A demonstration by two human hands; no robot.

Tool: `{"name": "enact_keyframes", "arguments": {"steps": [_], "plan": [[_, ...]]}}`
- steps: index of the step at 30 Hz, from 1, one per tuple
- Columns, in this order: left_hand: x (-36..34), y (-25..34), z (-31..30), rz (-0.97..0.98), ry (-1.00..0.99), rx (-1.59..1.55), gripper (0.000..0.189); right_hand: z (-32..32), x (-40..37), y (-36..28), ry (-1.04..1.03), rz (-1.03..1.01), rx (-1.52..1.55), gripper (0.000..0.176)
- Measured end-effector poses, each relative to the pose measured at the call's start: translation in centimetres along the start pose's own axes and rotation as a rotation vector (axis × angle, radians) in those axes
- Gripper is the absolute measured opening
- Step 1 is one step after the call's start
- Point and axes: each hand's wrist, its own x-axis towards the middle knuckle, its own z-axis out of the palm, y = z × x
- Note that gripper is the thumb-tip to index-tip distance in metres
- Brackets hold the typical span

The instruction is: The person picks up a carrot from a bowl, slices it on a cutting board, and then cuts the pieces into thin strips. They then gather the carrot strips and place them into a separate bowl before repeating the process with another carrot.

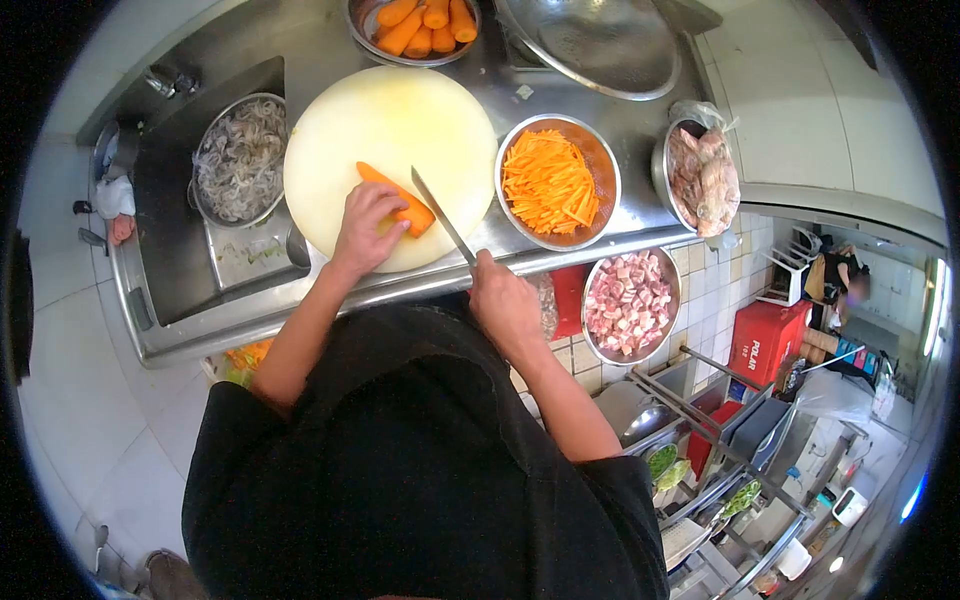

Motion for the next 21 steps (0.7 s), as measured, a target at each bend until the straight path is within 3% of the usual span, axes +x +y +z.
{"name": "enact_keyframes", "arguments": {"steps": [21], "plan": [[-0.1, -0.7, 0.7, -0.023, -0.053, 0.086, 0.03, -4.2, -0.5, -2.5, -0.162, -0.035, -0.155, 0.012]]}}
